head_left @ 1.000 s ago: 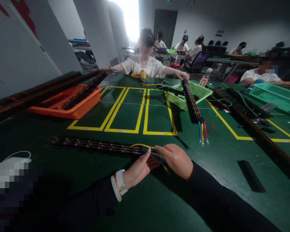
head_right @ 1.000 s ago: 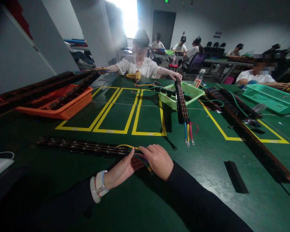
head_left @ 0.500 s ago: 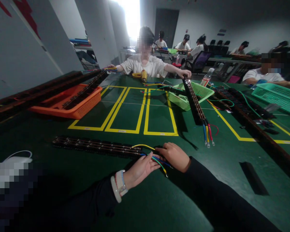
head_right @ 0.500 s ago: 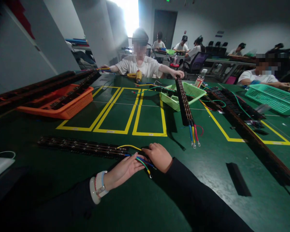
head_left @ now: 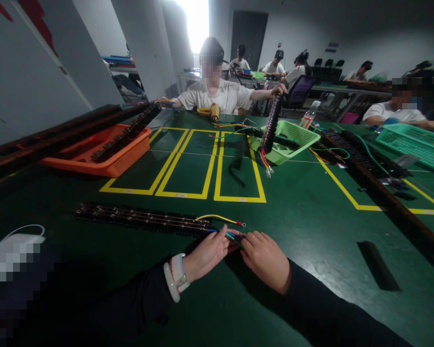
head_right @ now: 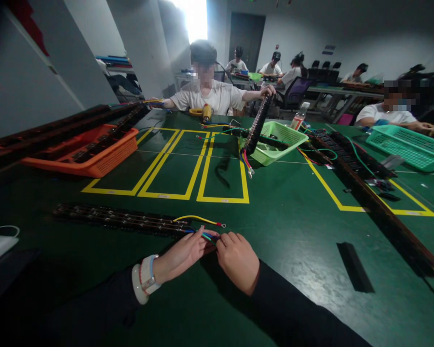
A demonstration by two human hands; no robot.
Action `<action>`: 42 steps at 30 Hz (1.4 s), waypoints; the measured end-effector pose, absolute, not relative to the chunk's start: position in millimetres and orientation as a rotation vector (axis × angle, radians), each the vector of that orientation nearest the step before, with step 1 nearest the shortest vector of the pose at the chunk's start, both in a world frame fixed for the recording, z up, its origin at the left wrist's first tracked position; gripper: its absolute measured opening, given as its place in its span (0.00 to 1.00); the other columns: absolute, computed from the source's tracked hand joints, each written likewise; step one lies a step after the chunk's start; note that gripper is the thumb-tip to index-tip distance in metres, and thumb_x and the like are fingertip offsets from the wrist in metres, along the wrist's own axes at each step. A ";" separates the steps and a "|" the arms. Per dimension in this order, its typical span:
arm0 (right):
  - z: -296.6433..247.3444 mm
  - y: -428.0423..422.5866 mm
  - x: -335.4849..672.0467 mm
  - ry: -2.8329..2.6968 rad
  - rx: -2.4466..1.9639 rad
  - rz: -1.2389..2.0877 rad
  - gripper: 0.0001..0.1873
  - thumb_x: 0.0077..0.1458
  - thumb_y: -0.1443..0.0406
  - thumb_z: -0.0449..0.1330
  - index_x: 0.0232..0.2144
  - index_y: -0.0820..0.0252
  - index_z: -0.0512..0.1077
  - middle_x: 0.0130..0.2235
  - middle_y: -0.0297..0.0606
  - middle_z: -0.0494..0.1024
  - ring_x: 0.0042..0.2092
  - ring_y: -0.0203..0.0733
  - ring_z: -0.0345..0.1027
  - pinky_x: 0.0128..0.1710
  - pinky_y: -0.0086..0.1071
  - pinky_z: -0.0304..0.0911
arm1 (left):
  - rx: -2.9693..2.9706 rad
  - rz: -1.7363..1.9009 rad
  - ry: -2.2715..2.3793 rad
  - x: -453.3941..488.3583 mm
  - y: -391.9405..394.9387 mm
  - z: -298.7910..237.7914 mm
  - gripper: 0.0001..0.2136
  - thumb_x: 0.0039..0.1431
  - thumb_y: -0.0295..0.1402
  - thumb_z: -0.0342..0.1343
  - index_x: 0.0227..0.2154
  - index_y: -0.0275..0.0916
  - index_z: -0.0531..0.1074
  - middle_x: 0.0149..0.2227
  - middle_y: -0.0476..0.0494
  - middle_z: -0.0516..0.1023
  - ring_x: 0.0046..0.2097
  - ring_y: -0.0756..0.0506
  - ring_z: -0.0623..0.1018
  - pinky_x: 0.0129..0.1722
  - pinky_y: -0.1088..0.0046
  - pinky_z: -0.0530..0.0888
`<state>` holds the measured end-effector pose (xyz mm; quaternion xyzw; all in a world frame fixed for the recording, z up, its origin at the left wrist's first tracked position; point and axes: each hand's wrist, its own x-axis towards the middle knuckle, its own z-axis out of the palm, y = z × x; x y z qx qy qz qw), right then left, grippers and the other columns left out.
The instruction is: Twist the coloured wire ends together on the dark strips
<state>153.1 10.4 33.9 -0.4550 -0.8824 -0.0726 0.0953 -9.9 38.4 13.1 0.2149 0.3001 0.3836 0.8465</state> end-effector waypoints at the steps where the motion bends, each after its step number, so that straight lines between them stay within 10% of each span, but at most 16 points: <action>1: 35.5 10.4 152.6 -2.597 -1.361 -0.206 0.02 0.54 0.69 0.57 0.29 0.61 0.69 0.30 0.37 0.71 0.33 0.41 0.64 0.34 0.35 0.55 | 0.454 0.815 0.641 -9.9 38.2 13.2 0.11 0.59 0.36 0.52 0.35 0.33 0.73 0.41 0.36 0.76 0.49 0.44 0.73 0.55 0.64 0.63; 9: 52.8 31.6 170.7 -2.605 -1.347 -0.203 0.16 0.58 0.72 0.53 0.48 0.61 0.67 0.34 0.38 0.71 0.34 0.39 0.66 0.34 0.31 0.58 | 0.448 0.788 0.625 -13.4 36.1 12.3 0.09 0.59 0.35 0.52 0.37 0.33 0.70 0.41 0.38 0.76 0.45 0.44 0.75 0.52 0.59 0.66; 21: 28.0 42.4 170.9 -2.710 -1.420 0.203 0.15 0.56 0.73 0.55 0.46 0.58 0.70 0.36 0.39 0.72 0.37 0.39 0.68 0.36 0.28 0.62 | 0.514 0.726 0.681 -14.4 37.0 15.4 0.13 0.61 0.38 0.50 0.32 0.30 0.69 0.35 0.35 0.77 0.41 0.42 0.77 0.48 0.59 0.68; 31: 52.6 15.0 171.3 -2.571 -1.141 0.020 0.22 0.59 0.54 0.53 0.50 0.63 0.66 0.34 0.41 0.72 0.35 0.42 0.65 0.36 0.36 0.60 | 0.451 0.738 0.650 -15.8 37.2 10.1 0.13 0.60 0.39 0.50 0.34 0.33 0.71 0.34 0.39 0.77 0.39 0.45 0.76 0.46 0.64 0.69; 42: 45.6 22.2 173.6 -2.671 -1.133 -0.176 0.16 0.60 0.70 0.51 0.50 0.64 0.67 0.32 0.40 0.71 0.34 0.41 0.63 0.35 0.35 0.58 | 0.479 0.696 0.609 -14.9 38.0 15.6 0.19 0.62 0.43 0.44 0.36 0.30 0.71 0.37 0.33 0.76 0.41 0.43 0.76 0.47 0.62 0.68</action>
